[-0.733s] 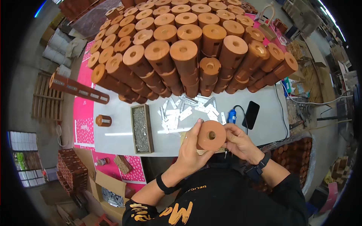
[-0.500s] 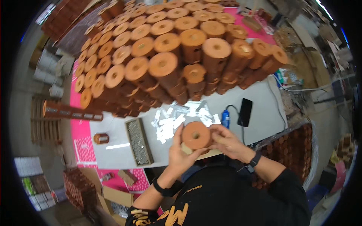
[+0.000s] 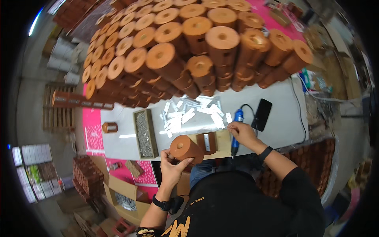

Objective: Using an electric screwdriver to attach metal plates to cylindrical wooden or composite components in a factory setting.

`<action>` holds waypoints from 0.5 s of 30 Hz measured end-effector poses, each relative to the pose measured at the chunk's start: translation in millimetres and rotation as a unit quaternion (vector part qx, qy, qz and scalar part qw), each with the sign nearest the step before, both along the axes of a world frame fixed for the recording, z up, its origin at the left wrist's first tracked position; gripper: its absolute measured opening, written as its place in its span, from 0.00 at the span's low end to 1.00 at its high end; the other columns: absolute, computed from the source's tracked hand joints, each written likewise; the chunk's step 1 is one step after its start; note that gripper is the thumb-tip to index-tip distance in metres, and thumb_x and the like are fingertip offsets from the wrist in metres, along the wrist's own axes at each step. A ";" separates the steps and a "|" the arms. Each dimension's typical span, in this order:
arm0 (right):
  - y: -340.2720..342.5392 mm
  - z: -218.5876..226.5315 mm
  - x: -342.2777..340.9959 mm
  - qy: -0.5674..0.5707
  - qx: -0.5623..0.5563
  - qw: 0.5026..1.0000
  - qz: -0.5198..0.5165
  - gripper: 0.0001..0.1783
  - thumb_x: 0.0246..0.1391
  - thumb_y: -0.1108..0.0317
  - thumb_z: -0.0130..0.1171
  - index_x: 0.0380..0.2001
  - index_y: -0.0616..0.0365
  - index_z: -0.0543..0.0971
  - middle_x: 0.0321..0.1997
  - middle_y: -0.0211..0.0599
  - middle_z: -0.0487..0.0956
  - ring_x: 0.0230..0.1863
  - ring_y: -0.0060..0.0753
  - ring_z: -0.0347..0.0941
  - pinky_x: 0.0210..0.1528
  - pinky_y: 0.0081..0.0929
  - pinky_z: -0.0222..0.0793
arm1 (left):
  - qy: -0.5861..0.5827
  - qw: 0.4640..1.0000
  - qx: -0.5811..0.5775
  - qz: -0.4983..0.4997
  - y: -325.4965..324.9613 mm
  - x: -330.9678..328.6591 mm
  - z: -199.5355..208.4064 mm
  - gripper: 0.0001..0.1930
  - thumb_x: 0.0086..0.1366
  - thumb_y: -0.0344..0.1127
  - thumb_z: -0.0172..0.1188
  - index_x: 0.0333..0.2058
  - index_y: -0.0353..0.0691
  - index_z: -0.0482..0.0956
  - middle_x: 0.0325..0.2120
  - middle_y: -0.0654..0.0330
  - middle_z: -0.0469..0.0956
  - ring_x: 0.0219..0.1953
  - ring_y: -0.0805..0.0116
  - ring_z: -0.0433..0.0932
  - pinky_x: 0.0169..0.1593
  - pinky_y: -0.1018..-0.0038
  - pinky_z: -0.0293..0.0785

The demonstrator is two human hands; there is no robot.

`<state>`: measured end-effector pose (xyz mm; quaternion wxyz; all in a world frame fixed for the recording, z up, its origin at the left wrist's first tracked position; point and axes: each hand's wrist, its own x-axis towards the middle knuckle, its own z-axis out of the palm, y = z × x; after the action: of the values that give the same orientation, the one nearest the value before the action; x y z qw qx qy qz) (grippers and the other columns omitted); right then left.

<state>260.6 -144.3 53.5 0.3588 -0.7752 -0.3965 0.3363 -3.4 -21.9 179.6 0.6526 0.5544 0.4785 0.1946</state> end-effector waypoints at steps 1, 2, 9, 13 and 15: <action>13.1 -6.1 -2.7 -0.020 0.036 0.999 0.009 0.08 0.53 0.69 0.59 0.37 0.53 0.81 0.33 0.42 0.82 0.34 0.42 0.80 0.37 0.33 0.75 | 0.001 1.000 -0.010 0.026 -1.0 -7.5 3.8 0.28 0.54 0.22 0.70 0.45 0.34 0.58 0.39 0.46 0.78 0.36 0.61 0.82 0.34 0.71 0.83; 19.7 -7.5 -3.5 -0.012 0.049 0.999 0.018 0.08 0.53 0.69 0.59 0.37 0.53 0.81 0.33 0.42 0.82 0.34 0.43 0.80 0.37 0.34 0.74 | 0.000 0.998 -0.019 0.053 -1.4 -14.9 7.7 0.27 0.54 0.22 0.69 0.45 0.33 0.58 0.39 0.46 0.78 0.34 0.60 0.83 0.31 0.71 0.83; 143.0 40.1 -110.5 -0.047 0.082 0.971 0.221 0.08 0.52 0.66 0.59 0.36 0.51 0.81 0.36 0.36 0.81 0.38 0.44 0.78 0.40 0.38 0.74 | 0.049 0.978 0.135 0.155 30.1 -116.0 -7.5 0.32 0.49 0.23 0.74 0.46 0.36 0.60 0.43 0.52 0.75 0.46 0.66 0.77 0.50 0.71 0.75; 246.1 17.2 -184.9 -0.170 0.120 0.923 0.325 0.07 0.51 0.65 0.59 0.34 0.52 0.80 0.35 0.39 0.78 0.42 0.46 0.75 0.45 0.41 0.71 | 0.053 0.955 0.243 0.163 78.1 -153.7 -3.2 0.34 0.47 0.23 0.75 0.46 0.38 0.60 0.45 0.55 0.73 0.50 0.66 0.75 0.55 0.69 0.72; 287.4 -8.5 -218.3 -0.208 0.139 0.910 0.332 0.07 0.52 0.66 0.57 0.33 0.52 0.80 0.36 0.39 0.77 0.42 0.45 0.75 0.45 0.42 0.71 | 0.033 0.956 0.236 0.174 107.4 -172.0 0.0 0.34 0.47 0.22 0.75 0.47 0.38 0.60 0.46 0.55 0.72 0.50 0.66 0.75 0.54 0.69 0.73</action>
<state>42.3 143.1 44.9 0.2401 -0.5934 -0.7393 0.2090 -175.3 85.5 179.6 0.4431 0.6072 0.5289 0.3939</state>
